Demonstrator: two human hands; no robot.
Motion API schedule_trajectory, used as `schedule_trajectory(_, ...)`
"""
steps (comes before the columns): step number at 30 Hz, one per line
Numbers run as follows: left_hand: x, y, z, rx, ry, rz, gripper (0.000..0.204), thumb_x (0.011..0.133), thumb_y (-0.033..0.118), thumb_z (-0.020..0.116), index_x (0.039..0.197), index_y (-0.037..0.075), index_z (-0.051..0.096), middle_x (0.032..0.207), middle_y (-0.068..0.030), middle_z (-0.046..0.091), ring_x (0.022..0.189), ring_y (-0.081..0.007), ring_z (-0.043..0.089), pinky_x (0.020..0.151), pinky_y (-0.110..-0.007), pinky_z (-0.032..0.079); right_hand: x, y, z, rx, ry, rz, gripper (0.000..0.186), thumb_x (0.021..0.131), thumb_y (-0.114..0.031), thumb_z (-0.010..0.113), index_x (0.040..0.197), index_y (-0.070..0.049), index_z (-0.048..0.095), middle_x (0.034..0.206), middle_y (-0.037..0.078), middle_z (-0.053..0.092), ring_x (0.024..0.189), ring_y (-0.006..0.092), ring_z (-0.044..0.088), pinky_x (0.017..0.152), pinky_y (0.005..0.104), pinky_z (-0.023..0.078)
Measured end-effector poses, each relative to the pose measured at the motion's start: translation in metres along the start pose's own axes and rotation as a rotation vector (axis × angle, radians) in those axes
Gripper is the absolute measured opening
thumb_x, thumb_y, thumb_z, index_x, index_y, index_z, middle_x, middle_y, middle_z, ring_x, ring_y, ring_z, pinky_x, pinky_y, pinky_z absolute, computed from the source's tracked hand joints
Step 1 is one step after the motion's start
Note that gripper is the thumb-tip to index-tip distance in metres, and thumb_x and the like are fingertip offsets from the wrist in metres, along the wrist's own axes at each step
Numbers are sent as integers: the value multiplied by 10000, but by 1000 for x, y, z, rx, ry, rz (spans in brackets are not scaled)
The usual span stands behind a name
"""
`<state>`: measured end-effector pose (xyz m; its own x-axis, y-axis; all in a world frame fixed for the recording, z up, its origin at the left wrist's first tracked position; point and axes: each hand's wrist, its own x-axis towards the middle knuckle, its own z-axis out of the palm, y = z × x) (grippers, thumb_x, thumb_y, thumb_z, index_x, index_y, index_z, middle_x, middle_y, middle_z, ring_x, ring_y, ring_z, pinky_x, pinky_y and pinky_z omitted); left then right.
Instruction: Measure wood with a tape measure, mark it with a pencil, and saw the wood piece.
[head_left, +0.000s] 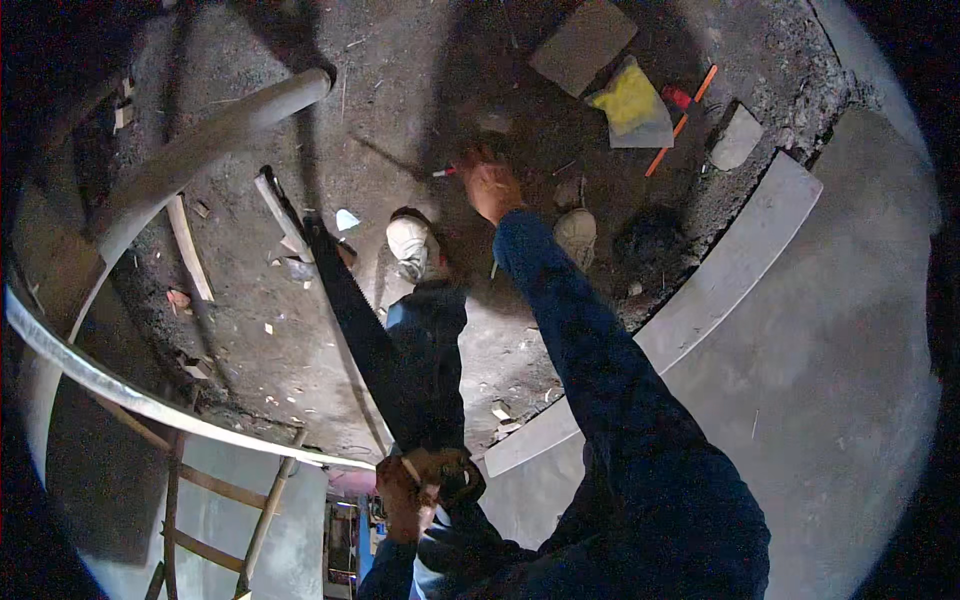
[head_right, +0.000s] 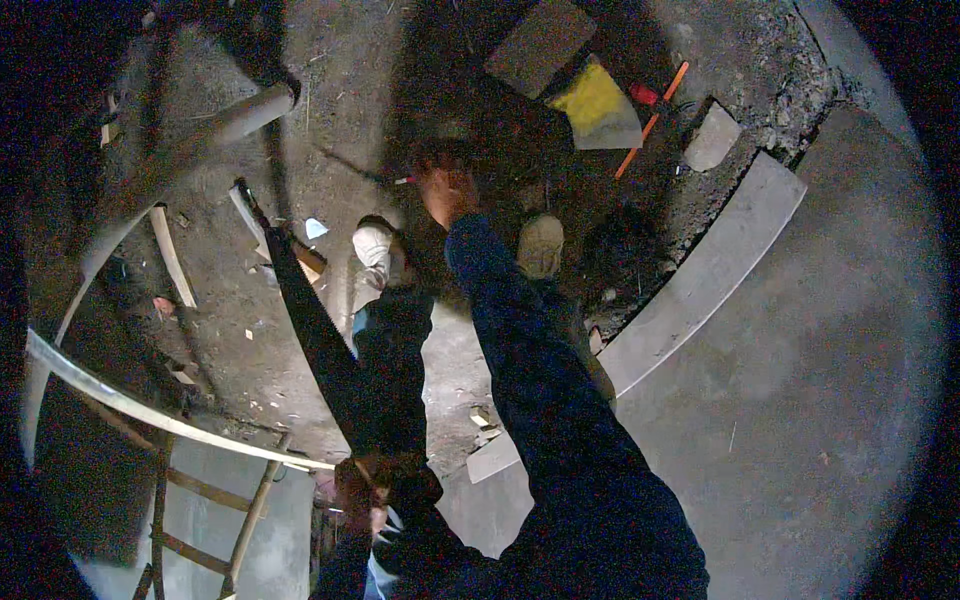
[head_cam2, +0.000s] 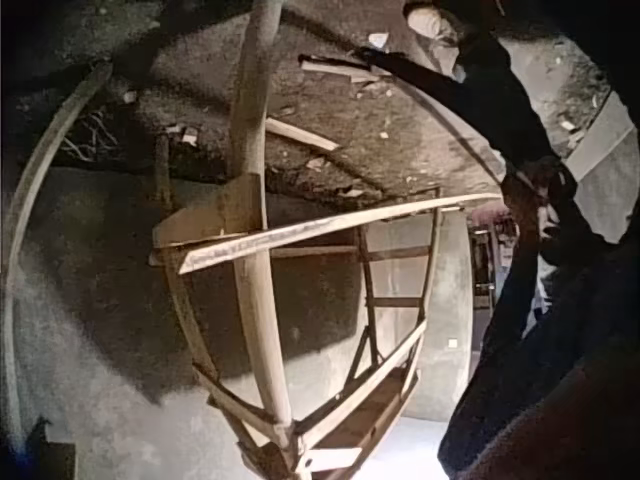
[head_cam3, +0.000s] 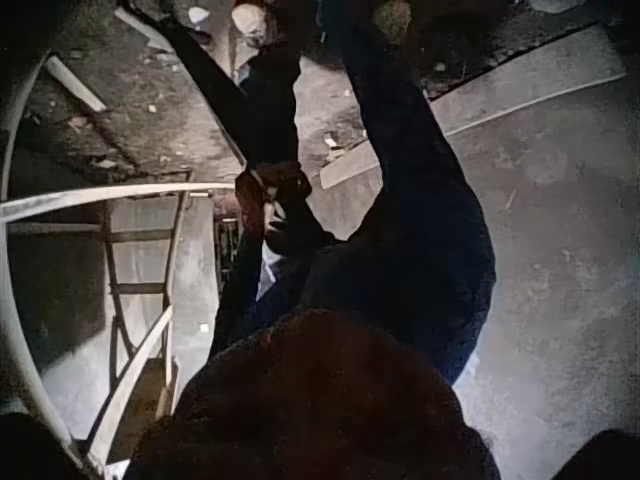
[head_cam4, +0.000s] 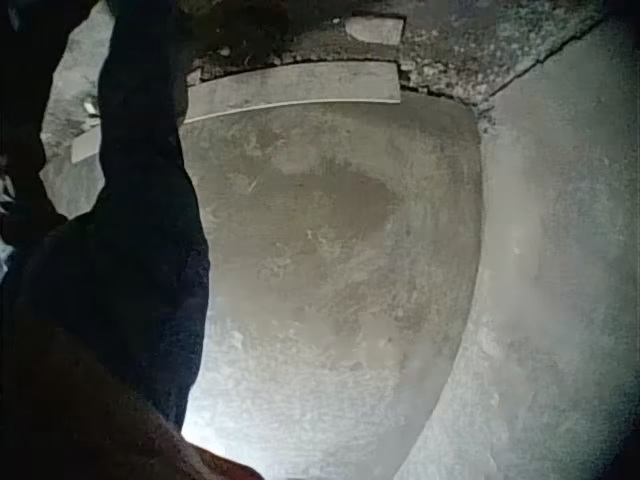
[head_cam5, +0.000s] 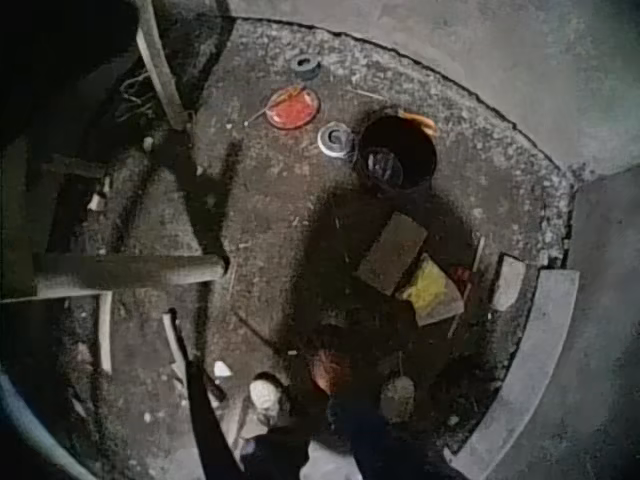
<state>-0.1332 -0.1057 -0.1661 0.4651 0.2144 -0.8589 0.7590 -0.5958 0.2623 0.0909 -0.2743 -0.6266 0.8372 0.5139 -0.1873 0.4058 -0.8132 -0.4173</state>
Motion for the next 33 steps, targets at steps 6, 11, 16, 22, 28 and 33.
schedule_trajectory(6,5,-32,10,-35,-96,-230,374,719,336,712,986,77,672,954,-137,650,910,-356,595,811,-449,453,4,31,-30,-77,-273,-45,275,873,-186,579,1119,-67,602,1108,183,620,1008,370,607,796,489,526)
schedule_trajectory(11,1,-15,-16,-244,62,18,310,757,386,646,875,105,702,802,-116,684,762,-329,656,672,-449,488,-1,18,-91,222,-272,73,253,895,-175,569,1112,-45,570,979,192,634,880,387,633,767,484,518)
schedule_trajectory(16,11,4,-29,204,-111,-71,292,769,402,626,860,134,697,808,-135,637,785,-372,606,721,-453,467,-37,107,-149,527,182,435,242,927,-135,568,1136,-20,525,937,169,606,833,305,607,749,427,480)
schedule_trajectory(22,8,8,-22,311,24,98,273,743,374,672,886,144,703,818,-114,646,807,-366,605,743,-452,462,-23,217,-210,151,405,600,453,908,-239,623,1278,-14,487,1094,198,608,1006,340,602,846,424,477)
schedule_trajectory(28,25,27,-9,-48,-90,-52,283,732,396,681,898,172,724,843,-85,691,812,-333,631,752,-467,481,7,319,-239,-69,-88,596,444,823,-295,674,1224,-117,611,1088,191,651,989,409,635,819,497,510)
schedule_trajectory(33,5,12,-8,-490,119,-199,240,715,323,687,889,159,718,823,-89,677,789,-353,628,717,-470,484,31,262,-221,-71,-216,743,411,862,-300,641,1225,-111,605,1037,196,674,976,393,644,796,499,506)
